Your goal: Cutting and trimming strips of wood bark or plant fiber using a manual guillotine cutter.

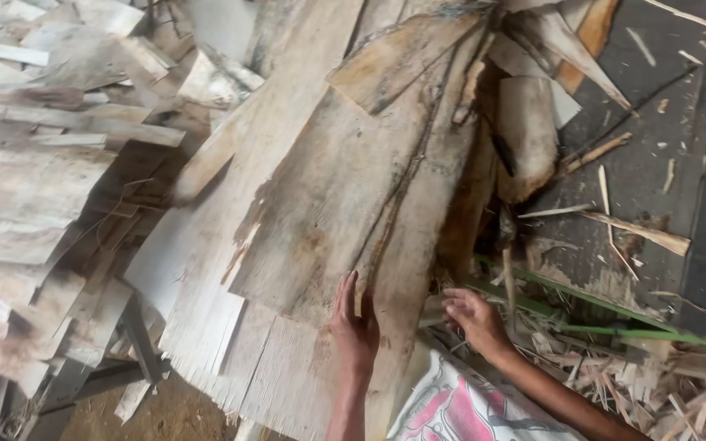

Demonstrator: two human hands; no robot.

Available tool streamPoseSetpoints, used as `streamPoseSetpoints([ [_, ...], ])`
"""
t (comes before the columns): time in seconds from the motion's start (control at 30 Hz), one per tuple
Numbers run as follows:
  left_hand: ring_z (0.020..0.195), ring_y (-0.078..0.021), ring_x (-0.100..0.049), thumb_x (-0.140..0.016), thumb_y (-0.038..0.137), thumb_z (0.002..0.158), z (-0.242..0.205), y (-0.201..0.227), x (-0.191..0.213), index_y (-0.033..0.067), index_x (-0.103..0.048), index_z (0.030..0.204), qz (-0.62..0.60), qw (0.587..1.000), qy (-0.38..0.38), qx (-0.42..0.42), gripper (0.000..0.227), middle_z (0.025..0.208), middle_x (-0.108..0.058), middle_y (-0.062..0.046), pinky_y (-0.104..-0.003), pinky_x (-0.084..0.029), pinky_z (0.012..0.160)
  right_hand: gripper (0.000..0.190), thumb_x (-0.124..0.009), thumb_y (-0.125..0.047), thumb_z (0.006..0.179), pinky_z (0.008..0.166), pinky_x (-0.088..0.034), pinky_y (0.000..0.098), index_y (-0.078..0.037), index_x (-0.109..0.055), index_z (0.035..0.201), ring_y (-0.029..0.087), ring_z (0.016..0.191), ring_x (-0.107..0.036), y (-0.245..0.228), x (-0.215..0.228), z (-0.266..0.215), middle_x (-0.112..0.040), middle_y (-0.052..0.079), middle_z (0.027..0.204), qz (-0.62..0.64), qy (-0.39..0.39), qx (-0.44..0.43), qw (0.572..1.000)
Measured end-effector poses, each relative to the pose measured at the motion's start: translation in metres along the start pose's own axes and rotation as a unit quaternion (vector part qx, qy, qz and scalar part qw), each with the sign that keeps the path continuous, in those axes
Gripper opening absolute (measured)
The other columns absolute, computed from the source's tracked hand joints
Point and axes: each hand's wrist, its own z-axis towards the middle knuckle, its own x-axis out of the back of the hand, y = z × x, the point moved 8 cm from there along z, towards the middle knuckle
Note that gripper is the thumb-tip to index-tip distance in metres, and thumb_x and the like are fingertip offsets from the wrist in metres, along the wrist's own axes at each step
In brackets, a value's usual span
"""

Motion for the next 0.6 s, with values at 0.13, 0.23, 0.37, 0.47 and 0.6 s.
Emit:
streamPoseSetpoints([
  [0.13, 0.129, -0.0382, -0.062, -0.068, 0.008, 0.095, -0.014, 0.036, -0.051, 0.0029, -0.065, 0.132, -0.015, 0.997, -0.065, -0.044, 0.037, 0.134, -0.067, -0.022, -0.044, -0.051, 0.106, 0.041, -0.063, -0.013, 0.094, 0.077, -0.066, 0.0284, -0.006, -0.06, 0.134, 0.016, 0.09, -0.075, -0.017, 0.066, -0.004, -0.075, 0.01, 0.112, -0.102, 0.121, 0.058, 0.986],
  [0.23, 0.121, -0.0338, -0.068, -0.067, 0.007, 0.095, -0.04, 0.041, -0.093, 0.0021, -0.065, 0.132, -0.068, 0.986, -0.155, -0.002, 0.037, 0.13, -0.07, -0.021, -0.041, -0.055, 0.1, 0.049, -0.069, -0.016, 0.092, 0.082, -0.062, 0.0291, -0.006, -0.058, 0.138, 0.021, 0.101, -0.071, -0.03, 0.106, 0.0, -0.07, 0.013, 0.126, -0.267, 0.238, 0.125, 0.925],
  [0.37, 0.108, -0.0241, -0.076, -0.064, 0.002, 0.095, -0.077, 0.038, -0.146, 0.0017, -0.065, 0.132, -0.18, 0.933, -0.297, 0.095, 0.038, 0.117, -0.077, -0.017, -0.035, -0.061, 0.09, 0.074, -0.08, -0.027, 0.085, 0.086, -0.058, 0.0421, -0.003, -0.046, 0.146, 0.03, 0.105, -0.067, -0.038, 0.129, 0.034, -0.062, 0.021, 0.133, -0.333, 0.302, 0.107, 0.887],
  [0.47, 0.105, -0.0201, -0.075, -0.064, 0.0, 0.093, -0.1, 0.041, -0.16, -0.0001, -0.064, 0.131, -0.216, 0.902, -0.36, 0.099, 0.038, 0.116, -0.077, -0.016, -0.033, -0.061, 0.088, 0.089, -0.085, -0.032, 0.081, 0.095, -0.052, 0.0475, 0.001, -0.039, 0.149, 0.038, 0.11, -0.063, -0.054, 0.122, 0.055, -0.06, 0.027, 0.132, -0.425, 0.312, 0.208, 0.824],
  [0.6, 0.102, -0.0178, -0.074, -0.068, 0.003, 0.093, -0.109, 0.039, -0.162, -0.0022, -0.064, 0.13, -0.206, 0.883, -0.409, 0.103, 0.038, 0.116, -0.076, -0.015, -0.031, -0.059, 0.086, 0.081, -0.072, -0.017, 0.09, 0.093, -0.055, 0.0463, -0.003, -0.034, 0.16, 0.034, 0.097, -0.066, -0.042, 0.134, 0.085, -0.071, 0.022, 0.109, -0.406, 0.293, 0.106, 0.859],
])
